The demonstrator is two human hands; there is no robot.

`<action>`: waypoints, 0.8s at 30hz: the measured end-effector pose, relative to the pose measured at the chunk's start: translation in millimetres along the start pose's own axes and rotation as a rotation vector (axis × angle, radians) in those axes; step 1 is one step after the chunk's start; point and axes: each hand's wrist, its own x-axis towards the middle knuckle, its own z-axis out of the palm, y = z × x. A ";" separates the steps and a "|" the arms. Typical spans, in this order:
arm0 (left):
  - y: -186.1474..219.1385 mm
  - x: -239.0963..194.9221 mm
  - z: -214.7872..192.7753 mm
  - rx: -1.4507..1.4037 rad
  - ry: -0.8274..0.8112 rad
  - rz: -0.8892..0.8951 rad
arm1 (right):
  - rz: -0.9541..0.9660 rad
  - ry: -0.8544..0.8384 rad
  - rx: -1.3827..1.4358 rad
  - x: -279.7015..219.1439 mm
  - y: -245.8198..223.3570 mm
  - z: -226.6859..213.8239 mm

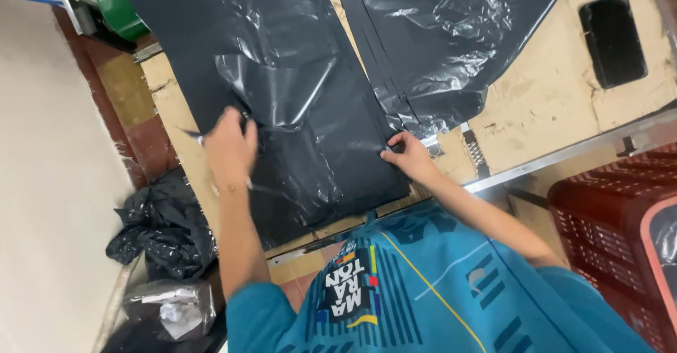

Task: Catching plastic bags from a production line, folding them, and placing them into a storage basket.

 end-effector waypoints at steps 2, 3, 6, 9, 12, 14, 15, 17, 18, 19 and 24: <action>19.4 -66.7 -5.4 0.145 0.326 0.188 | 0.025 -0.001 -0.006 3.9 -6.6 -2.8; 23.0 -92.3 9.3 0.147 0.321 0.184 | 0.028 -0.006 -0.007 6.5 -4.9 -2.5; 35.5 -159.8 50.8 0.109 0.323 0.259 | 0.038 -0.037 -0.035 13.0 0.3 -0.4; 49.9 -191.0 83.5 0.063 0.351 0.232 | -0.018 -0.056 -0.017 17.2 6.4 1.4; 57.4 -197.1 100.1 -0.021 0.444 0.273 | -0.037 -0.045 -0.053 16.4 9.5 4.3; 62.4 -195.2 100.8 -0.047 0.476 0.252 | -0.069 -0.012 0.035 12.3 9.5 7.1; 68.3 -195.0 99.2 -0.046 0.475 0.248 | -0.068 -0.016 0.033 10.7 8.0 6.2; 80.0 -192.4 95.8 -0.118 0.455 0.287 | -0.099 0.028 0.073 8.1 4.0 3.7; 84.6 -194.3 96.6 -0.117 0.459 0.287 | -0.102 0.028 0.073 7.7 4.9 4.7; 89.5 -196.1 97.2 -0.178 0.421 0.295 | -0.091 0.056 0.098 7.3 5.5 5.3; 103.8 -205.9 101.2 -0.313 0.328 0.304 | -0.044 0.108 0.182 -1.3 7.9 11.4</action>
